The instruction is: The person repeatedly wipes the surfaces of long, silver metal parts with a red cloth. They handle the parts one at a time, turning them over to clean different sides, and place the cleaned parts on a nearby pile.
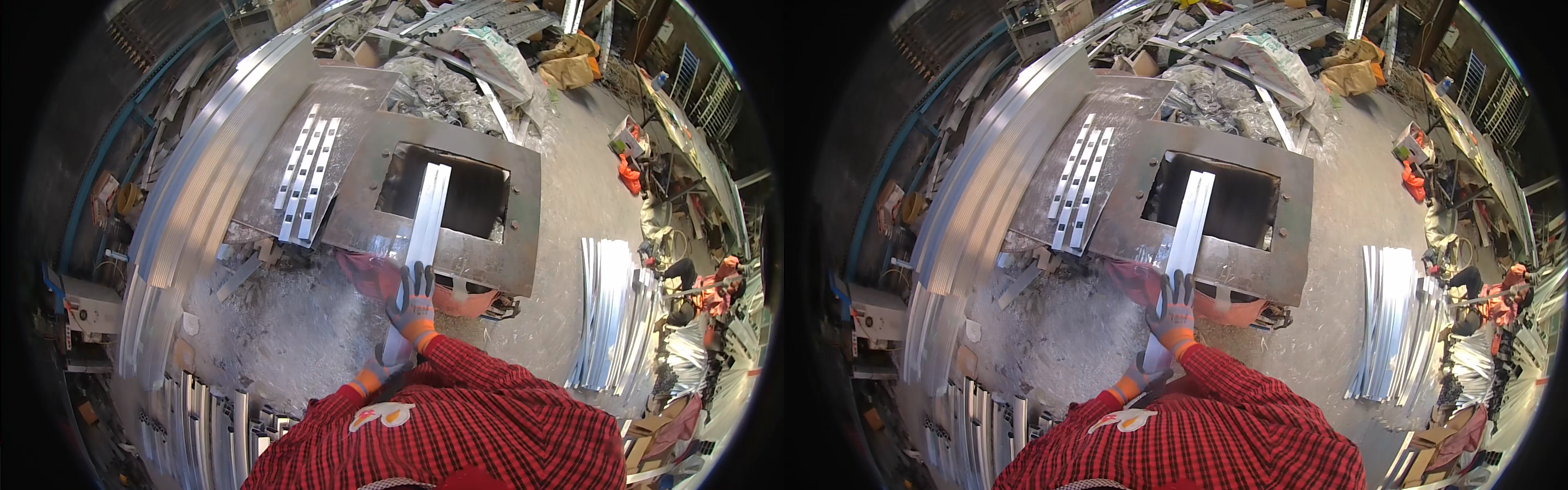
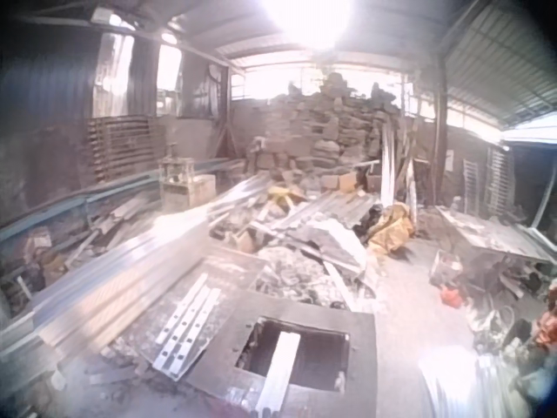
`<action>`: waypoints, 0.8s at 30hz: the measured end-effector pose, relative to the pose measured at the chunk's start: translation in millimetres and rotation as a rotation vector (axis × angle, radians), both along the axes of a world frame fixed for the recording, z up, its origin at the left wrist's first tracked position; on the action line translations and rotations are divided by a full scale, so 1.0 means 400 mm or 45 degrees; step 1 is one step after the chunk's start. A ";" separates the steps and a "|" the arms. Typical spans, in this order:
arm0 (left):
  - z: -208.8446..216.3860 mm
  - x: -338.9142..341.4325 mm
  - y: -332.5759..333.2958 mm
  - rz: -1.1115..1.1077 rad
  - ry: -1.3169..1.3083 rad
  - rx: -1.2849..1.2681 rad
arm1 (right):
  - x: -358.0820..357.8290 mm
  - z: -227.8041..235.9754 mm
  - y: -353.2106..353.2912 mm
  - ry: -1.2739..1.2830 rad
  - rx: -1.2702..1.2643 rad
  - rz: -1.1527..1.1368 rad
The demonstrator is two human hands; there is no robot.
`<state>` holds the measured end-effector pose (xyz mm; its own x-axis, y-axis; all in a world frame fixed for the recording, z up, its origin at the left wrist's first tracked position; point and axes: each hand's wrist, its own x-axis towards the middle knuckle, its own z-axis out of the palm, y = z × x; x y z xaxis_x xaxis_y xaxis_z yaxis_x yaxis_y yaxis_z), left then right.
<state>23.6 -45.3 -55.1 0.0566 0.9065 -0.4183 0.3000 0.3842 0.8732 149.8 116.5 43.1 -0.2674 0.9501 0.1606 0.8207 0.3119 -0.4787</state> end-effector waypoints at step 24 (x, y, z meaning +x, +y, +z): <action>0.133 0.093 0.416 -0.018 0.028 0.300 | 0.035 -0.036 0.295 0.603 -0.518 -0.492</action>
